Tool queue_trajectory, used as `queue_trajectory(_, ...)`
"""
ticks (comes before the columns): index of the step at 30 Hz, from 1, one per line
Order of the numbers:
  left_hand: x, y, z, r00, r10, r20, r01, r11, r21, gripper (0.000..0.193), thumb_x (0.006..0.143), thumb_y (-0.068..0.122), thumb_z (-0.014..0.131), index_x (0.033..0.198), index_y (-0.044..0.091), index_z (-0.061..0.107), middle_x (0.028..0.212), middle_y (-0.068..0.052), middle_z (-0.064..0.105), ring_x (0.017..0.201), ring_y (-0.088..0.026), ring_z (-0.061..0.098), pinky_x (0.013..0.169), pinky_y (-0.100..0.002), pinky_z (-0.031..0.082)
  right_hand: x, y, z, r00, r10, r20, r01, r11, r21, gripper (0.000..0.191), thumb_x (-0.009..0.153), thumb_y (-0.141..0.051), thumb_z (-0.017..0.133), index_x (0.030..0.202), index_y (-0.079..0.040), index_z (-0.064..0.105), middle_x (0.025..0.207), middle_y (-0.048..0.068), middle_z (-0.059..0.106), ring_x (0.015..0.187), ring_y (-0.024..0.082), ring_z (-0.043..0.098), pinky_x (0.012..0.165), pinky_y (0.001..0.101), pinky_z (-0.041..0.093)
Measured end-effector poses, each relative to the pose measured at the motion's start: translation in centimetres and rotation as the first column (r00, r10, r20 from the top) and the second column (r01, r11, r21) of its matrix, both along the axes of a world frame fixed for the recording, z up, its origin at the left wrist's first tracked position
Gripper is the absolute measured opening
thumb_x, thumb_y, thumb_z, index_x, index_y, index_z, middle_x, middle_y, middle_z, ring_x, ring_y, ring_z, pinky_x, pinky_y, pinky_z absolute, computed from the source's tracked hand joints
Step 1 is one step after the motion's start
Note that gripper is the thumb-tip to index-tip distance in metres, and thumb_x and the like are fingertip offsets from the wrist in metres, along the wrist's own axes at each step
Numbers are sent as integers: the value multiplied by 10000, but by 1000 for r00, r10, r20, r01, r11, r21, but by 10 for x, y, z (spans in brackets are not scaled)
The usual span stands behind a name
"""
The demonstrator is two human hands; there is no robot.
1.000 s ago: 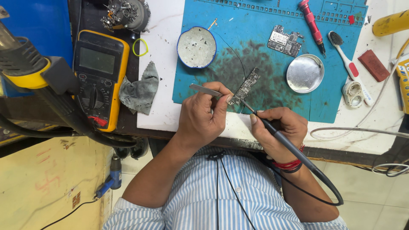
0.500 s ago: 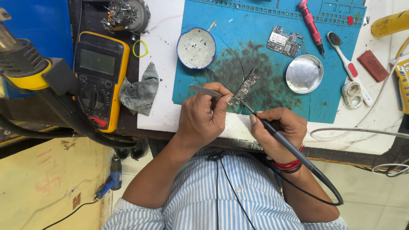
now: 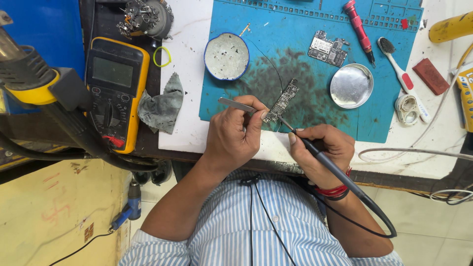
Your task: The person uses a soldering iron and tweezers to apply solder to a small circuit board. They hold the board with tweezers in one hand and apply the soldering iron with the other, working on specific points on the board.
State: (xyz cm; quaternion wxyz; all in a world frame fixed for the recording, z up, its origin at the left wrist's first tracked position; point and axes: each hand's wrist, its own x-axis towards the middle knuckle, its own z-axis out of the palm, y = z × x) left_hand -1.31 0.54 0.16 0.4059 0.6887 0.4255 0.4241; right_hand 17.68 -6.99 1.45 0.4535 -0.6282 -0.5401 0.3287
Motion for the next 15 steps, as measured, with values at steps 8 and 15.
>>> queue_trajectory(8, 0, 0, 0, 1000, 3, 2, -3, 1000, -2, 109, 1037, 51, 659, 1049, 16, 557, 917, -65, 688, 629, -144, 660, 554, -296, 500, 0, 0, -1, 1000, 2, -1, -2, 1000, -5, 119, 879, 7, 788, 960, 25, 704, 780, 39, 679, 651, 28, 580, 575, 189, 427)
queue_trajectory(15, 0, 0, 0, 1000, -1, 2, 1, 1000, -5, 115, 1037, 53, 660, 1051, 18, 552, 922, -62, 691, 631, -143, 665, 554, -297, 498, 0, 0, 0, 1000, 1, -17, -1, 1000, -4, 117, 884, 5, 787, 964, 25, 704, 792, 42, 684, 668, 33, 590, 590, 192, 440)
